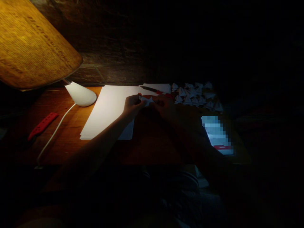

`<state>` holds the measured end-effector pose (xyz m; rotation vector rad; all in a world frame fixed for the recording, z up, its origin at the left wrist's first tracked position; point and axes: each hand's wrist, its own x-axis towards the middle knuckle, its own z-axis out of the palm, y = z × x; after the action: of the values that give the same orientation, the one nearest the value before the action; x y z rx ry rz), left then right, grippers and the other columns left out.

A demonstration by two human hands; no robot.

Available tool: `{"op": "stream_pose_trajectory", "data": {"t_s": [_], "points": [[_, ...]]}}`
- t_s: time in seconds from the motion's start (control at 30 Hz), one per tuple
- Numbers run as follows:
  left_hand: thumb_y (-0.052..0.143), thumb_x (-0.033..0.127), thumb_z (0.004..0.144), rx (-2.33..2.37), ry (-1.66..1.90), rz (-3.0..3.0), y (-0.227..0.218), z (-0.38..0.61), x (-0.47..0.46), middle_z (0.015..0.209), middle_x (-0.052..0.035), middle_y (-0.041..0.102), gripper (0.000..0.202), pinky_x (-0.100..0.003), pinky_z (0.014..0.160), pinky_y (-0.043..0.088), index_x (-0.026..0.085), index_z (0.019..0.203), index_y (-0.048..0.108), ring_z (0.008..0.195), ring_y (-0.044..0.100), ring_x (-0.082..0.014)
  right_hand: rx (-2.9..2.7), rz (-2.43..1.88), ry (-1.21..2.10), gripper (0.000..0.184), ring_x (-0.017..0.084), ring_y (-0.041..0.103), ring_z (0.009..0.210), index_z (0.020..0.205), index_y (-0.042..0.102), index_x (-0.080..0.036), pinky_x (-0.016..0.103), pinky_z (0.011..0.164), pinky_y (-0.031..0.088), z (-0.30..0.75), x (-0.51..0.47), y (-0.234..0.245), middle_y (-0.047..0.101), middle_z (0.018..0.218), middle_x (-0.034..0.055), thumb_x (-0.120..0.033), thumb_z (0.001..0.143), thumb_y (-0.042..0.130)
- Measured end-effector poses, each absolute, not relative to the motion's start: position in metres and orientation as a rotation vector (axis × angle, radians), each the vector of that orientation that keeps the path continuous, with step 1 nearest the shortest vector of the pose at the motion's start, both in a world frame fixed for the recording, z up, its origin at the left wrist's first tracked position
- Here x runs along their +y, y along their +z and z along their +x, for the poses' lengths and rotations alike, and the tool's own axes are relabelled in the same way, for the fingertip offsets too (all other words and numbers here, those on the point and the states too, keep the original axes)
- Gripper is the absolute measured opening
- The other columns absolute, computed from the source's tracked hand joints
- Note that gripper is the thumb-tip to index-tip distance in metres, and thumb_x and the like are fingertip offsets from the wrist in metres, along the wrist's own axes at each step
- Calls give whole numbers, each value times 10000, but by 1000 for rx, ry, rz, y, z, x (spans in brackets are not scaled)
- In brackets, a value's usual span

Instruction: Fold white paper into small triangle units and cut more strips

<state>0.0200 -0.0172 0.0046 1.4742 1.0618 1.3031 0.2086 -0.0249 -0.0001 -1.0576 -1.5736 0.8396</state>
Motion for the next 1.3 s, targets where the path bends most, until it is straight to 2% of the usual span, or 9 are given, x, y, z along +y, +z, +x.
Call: {"op": "stream_pose_trajectory", "data": {"t_s": [0.2, 0.4, 0.63, 0.77, 0.97, 1.13, 1.3], "points": [[892, 339, 757, 1040, 1347, 1492, 7, 24, -21, 626, -7, 644, 293, -220, 507, 394, 169, 681, 666, 548, 533, -97, -1554, -1038, 783, 174, 216, 664, 977, 709, 677, -239, 396, 933, 561, 206, -24, 0, 708, 947, 29, -207, 821, 806], [905, 427, 751, 1050, 1376, 1525, 8, 24, -21, 658, -13, 678, 341, -227, 537, 440, 175, 699, 681, 576, 584, -106, -1555, -1097, 792, 123, 199, 649, 886, 819, 732, -242, 361, 822, 548, 206, -26, -1, 720, 944, 22, -327, 849, 816], [932, 443, 734, 1038, 1355, 1541, 8, 23, -21, 647, -23, 705, 357, -227, 532, 449, 174, 692, 701, 577, 617, -112, -1551, -1106, 819, 172, 195, 652, 833, 803, 743, -230, 348, 773, 531, 206, -24, -7, 719, 879, 21, -372, 840, 834], [945, 470, 716, 1024, 1351, 1521, 8, 24, -21, 703, -32, 743, 370, -239, 589, 506, 170, 738, 729, 629, 666, -126, -1516, -1067, 828, 158, 197, 663, 849, 841, 773, -227, 354, 781, 541, 207, -21, -9, 727, 911, 35, -373, 840, 833], [959, 531, 685, 952, 1321, 1462, 3, 25, -18, 804, -65, 783, 455, -278, 705, 591, 152, 836, 757, 781, 756, -189, -1530, -1066, 793, 282, 208, 663, 887, 836, 768, -220, 360, 789, 547, 211, -20, -3, 731, 971, 53, -490, 838, 849], [971, 468, 668, 992, 1320, 1439, 2, 22, -15, 777, -59, 780, 388, -276, 671, 585, 158, 778, 765, 740, 738, -181, -1543, -1063, 742, 201, 192, 649, 880, 837, 767, -228, 339, 772, 538, 211, -23, 0, 717, 979, 43, -415, 853, 838], [958, 401, 677, 966, 1331, 1394, 9, 21, -18, 757, -45, 757, 329, -254, 636, 557, 151, 728, 751, 672, 692, -140, -1530, -1082, 734, 140, 173, 614, 809, 804, 750, -218, 330, 737, 518, 208, -28, 2, 678, 917, 23, -294, 811, 868]]}}
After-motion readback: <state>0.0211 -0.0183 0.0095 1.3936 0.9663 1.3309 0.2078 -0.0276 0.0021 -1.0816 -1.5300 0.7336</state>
